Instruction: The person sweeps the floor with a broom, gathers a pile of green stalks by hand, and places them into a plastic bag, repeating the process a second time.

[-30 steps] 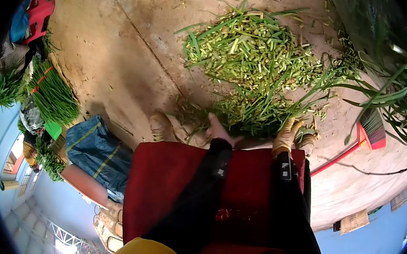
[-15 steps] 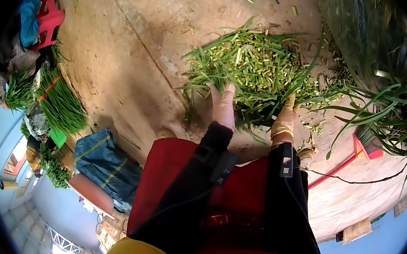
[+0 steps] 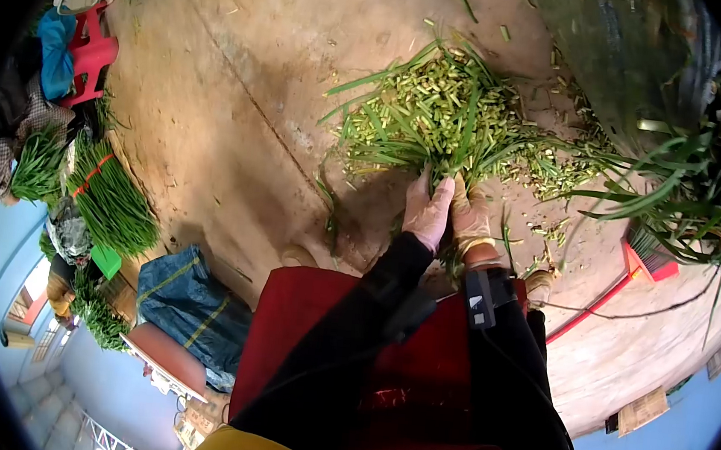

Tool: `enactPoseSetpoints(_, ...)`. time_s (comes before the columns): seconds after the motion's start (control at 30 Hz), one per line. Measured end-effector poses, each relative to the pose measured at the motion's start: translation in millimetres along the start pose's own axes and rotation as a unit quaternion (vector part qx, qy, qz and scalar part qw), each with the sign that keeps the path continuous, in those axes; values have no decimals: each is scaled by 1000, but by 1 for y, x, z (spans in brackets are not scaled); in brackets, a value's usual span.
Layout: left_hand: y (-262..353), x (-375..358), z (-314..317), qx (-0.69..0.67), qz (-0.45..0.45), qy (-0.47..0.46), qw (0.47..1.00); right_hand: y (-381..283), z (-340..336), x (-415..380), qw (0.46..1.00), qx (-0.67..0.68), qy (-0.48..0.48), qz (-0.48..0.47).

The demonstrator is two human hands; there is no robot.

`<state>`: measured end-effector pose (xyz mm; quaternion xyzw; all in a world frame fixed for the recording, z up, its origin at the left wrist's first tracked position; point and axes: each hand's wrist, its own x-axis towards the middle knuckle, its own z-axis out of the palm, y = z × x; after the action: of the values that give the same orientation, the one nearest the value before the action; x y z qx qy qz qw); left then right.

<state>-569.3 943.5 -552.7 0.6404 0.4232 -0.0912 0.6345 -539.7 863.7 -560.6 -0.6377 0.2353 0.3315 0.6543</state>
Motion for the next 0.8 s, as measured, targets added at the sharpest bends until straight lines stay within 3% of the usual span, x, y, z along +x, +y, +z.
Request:
enactPoseSetpoints(0.1, 41, -47, -7, -60, -4, -6, 998, -24, -8, -36, 987, -151, -15, -44)
enactPoseSetpoints(0.17, 70, -81, -6, -148, -28, -9, 989, -45, -12, -69, 991, -115, -20, -61)
enactPoseSetpoints(0.2, 80, -99, -3, -193, -38, -12, 980, -62, -14, -88, 978, -172, 22, -118)
enactPoseSetpoints(0.23, 92, -118, -6, -158, -9, -29, 987, -86, -18, -107, 976, -169, 13, -136)
enactPoseSetpoints(0.27, 105, -134, -5, -120, 21, -43, 992, -125, -18, -130, 983, -130, 10, -129)
enactPoseSetpoints(0.3, 134, -149, 2, -179, 38, -64, 981, -128, -28, -145, 992, -99, 12, -83)
enactPoseSetpoints(0.37, 205, -185, 13, -257, 37, -75, 963, -174, -34, -177, 991, 2, 44, -128)
enactPoseSetpoints(0.4, 227, -195, 14, -174, 50, -88, 980, -197, -36, -189, 988, 61, 57, -132)
enactPoseSetpoints(0.47, 288, -217, 24, -163, 89, -122, 975, -245, -51, -206, 976, 172, 46, -122)
enactPoseSetpoints(0.5, 309, -219, 34, -169, 170, -122, 963, -277, -58, -213, 979, 104, 50, -166)
enactPoseSetpoints(0.53, 331, -219, 41, -154, 189, -161, 957, -314, -67, -217, 975, 34, 55, -210)
enactPoseSetpoints(0.6, 404, -216, 57, -43, 395, -119, 910, -389, -81, -223, 945, -46, 57, -318)
enactPoseSetpoints(0.67, 438, -207, 86, -84, 388, -163, 903, -457, -88, -224, 919, -35, 82, -384)
enactPoseSetpoints(0.73, 479, -191, 115, -156, 367, -226, 889, -495, -117, -192, 872, -117, 111, -461)
enactPoseSetpoints(0.8, 485, -142, 149, -85, 310, -313, 894, -528, -148, -158, 874, -240, 162, -390)
